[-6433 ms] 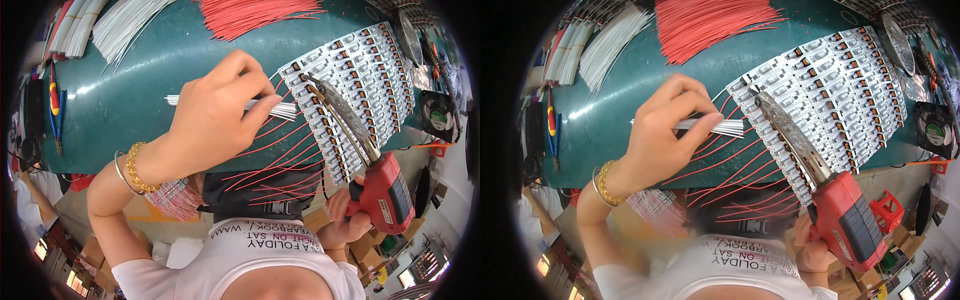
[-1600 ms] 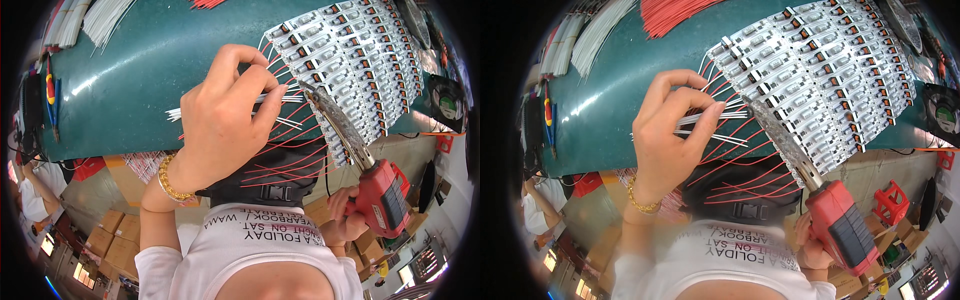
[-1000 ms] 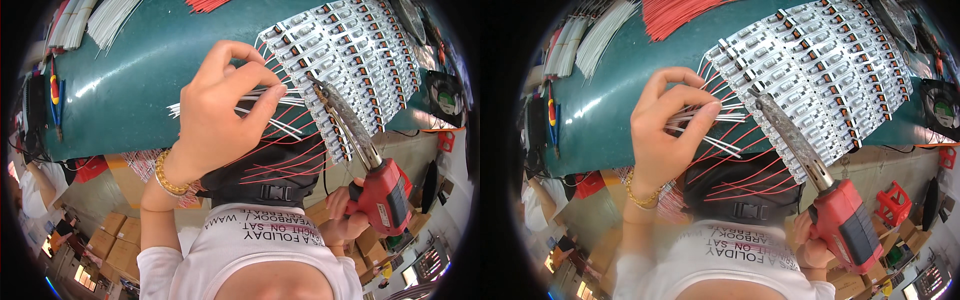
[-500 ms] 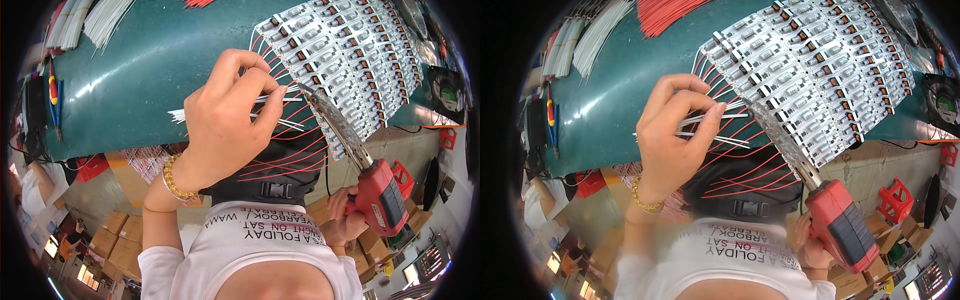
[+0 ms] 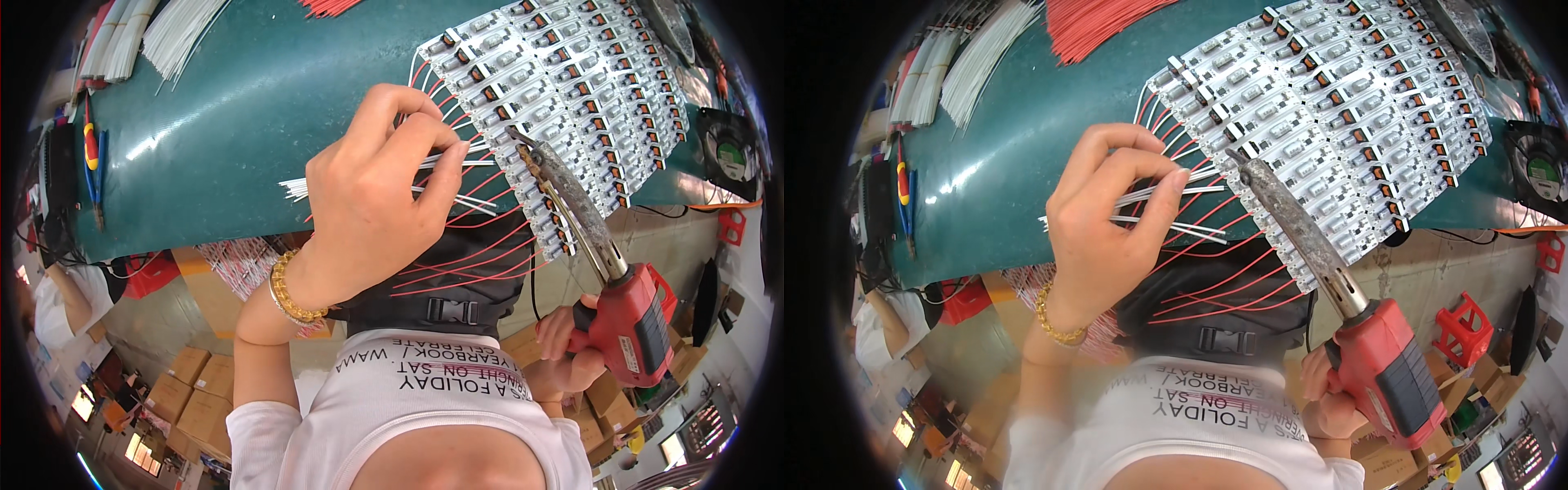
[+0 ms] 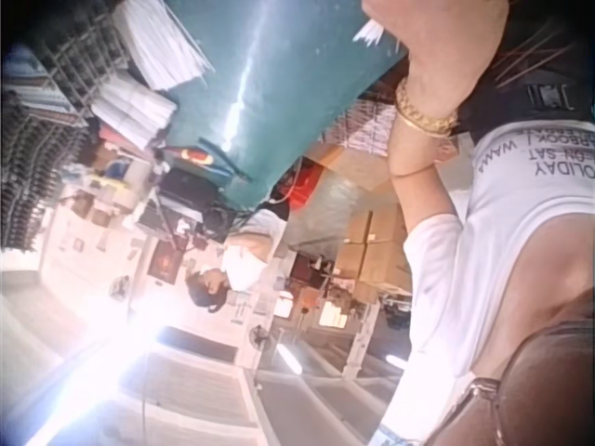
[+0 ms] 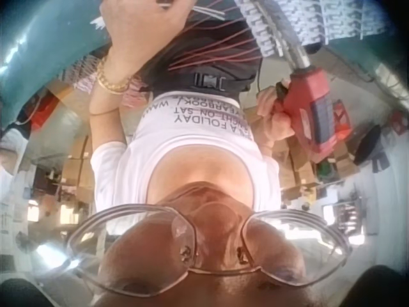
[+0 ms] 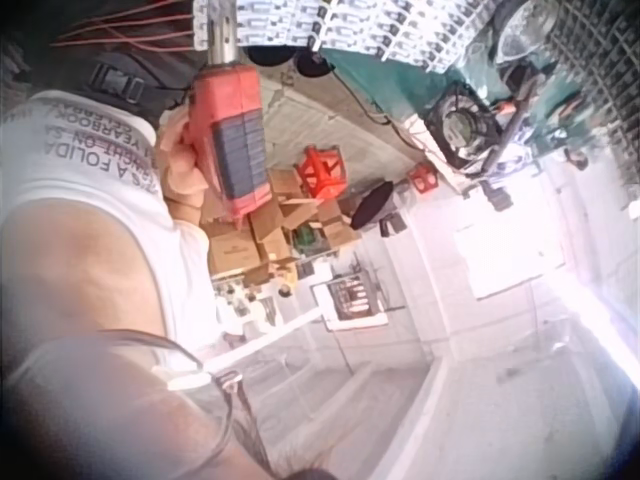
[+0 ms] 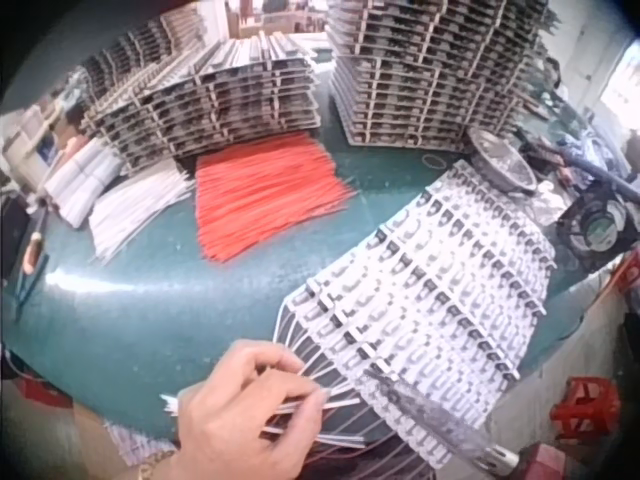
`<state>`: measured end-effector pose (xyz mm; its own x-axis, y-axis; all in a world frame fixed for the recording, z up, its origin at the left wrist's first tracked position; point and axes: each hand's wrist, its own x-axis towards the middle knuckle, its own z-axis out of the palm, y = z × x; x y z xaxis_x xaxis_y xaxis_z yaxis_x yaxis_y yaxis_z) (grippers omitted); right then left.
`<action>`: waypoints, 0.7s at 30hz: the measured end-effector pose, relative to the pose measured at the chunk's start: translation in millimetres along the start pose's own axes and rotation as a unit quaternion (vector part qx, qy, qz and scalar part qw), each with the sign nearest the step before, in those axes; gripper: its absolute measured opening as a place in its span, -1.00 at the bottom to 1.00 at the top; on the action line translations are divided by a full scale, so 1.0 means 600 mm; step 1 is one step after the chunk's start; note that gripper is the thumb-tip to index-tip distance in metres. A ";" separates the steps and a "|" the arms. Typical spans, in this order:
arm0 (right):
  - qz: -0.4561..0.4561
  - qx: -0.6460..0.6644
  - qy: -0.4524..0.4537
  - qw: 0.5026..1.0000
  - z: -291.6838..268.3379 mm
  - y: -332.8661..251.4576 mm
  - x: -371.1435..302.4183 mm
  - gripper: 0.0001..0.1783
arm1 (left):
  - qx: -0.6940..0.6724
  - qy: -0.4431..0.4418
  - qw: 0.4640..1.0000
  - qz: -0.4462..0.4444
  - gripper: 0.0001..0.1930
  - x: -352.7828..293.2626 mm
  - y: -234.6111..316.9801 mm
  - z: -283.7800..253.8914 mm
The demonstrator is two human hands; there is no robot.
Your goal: The person uses a soldering iron to attach red and white wires to a grid of electronic components on a workbench. The person holds the wires with one hand and applies the soldering iron with the other, working methodically across the assembly.
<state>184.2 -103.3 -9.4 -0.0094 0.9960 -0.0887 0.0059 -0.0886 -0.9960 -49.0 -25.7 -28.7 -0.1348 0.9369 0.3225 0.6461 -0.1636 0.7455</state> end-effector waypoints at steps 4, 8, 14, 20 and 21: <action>0.003 0.008 0.006 1.000 -0.006 0.001 -0.001 -0.12 | -0.066 -0.051 0.996 -0.040 -0.92 0.000 0.003 -0.015; -0.003 0.013 -0.002 1.000 -0.020 0.007 -0.008 -0.11 | -0.061 -0.043 0.997 -0.003 -0.92 -0.004 0.006 -0.007; 0.011 0.020 0.003 1.000 -0.026 0.007 -0.019 -0.14 | -0.013 -0.018 1.000 0.000 -0.90 -0.012 0.008 0.008; 0.001 -0.050 -0.005 0.999 -0.023 0.006 -0.022 -0.21 | -0.004 0.008 0.999 0.037 -0.87 -0.011 -0.001 0.014; 0.000 -0.051 -0.018 0.999 -0.024 0.003 -0.018 -0.22 | -0.006 -0.005 1.000 0.022 -0.88 -0.011 0.005 0.010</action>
<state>198.6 -114.1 -10.4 -0.0451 0.9949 -0.0903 0.1075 -0.0851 -0.9906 -41.6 -30.6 -32.2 -0.0999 0.9316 0.3496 0.6428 -0.2077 0.7374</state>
